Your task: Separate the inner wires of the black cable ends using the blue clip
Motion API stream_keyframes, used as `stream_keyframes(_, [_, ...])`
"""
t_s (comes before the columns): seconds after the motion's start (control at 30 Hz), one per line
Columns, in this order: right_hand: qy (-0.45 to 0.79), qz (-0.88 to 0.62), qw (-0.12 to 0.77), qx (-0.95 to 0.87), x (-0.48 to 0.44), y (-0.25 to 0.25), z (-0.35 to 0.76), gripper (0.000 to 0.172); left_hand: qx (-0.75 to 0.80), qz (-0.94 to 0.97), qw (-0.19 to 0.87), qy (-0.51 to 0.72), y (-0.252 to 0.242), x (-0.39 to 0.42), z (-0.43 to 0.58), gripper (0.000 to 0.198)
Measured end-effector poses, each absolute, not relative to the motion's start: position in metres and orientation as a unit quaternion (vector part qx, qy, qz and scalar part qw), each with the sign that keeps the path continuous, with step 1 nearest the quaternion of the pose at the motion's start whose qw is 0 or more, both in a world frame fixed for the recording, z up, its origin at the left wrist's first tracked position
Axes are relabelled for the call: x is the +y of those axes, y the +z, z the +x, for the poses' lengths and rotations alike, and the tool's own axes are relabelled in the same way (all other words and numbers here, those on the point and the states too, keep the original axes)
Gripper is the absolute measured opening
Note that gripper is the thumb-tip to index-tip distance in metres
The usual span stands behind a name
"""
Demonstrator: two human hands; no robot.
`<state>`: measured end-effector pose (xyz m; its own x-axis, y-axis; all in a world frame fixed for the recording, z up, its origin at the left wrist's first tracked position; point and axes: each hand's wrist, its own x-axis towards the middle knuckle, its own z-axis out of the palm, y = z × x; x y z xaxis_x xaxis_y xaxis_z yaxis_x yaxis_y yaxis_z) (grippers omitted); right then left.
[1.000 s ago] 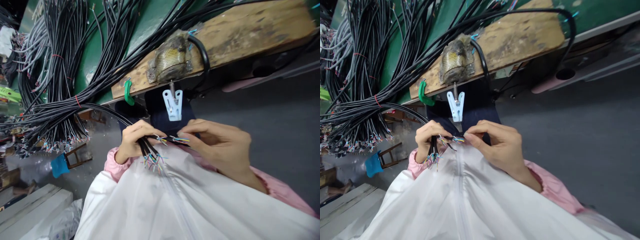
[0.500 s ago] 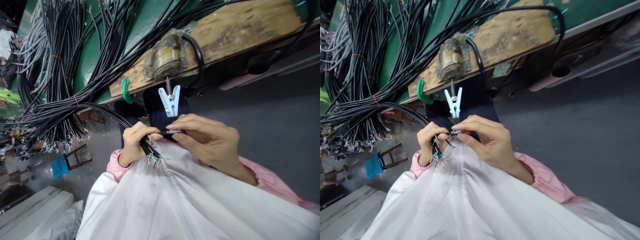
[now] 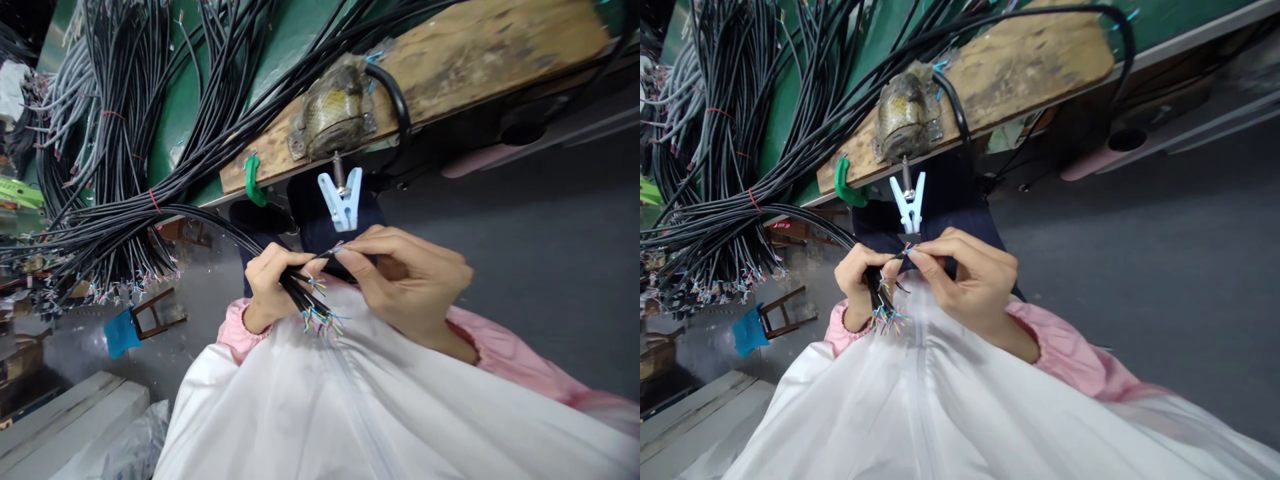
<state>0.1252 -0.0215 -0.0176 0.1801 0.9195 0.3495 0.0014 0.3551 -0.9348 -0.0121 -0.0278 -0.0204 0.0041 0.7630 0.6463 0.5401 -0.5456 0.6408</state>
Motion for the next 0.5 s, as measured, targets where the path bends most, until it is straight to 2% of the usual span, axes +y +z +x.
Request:
stream_keyframes(0.13, [0.411,-0.429,0.627,-0.503,-0.020,-0.017,0.128,0.021,0.475,0.698,0.094,0.528,-0.020,-0.028,-0.010,0.020])
stream_keyframes(0.3, [0.582,-0.428,0.562,-0.403,-0.020,-0.030,0.132,0.007,0.465,0.694,0.094,0.541,-0.022,-0.027,-0.012,0.021])
stream_keyframes(0.37, [0.633,-0.410,0.529,-0.390,-0.021,-0.034,0.134,0.010,0.455,0.699,0.102,0.542,-0.023,-0.026,-0.013,0.020])
stream_keyframes(0.5, [0.616,-0.420,0.520,-0.417,-0.023,-0.034,0.136,0.011,0.445,0.713,0.126,0.527,-0.030,-0.025,-0.013,0.024])
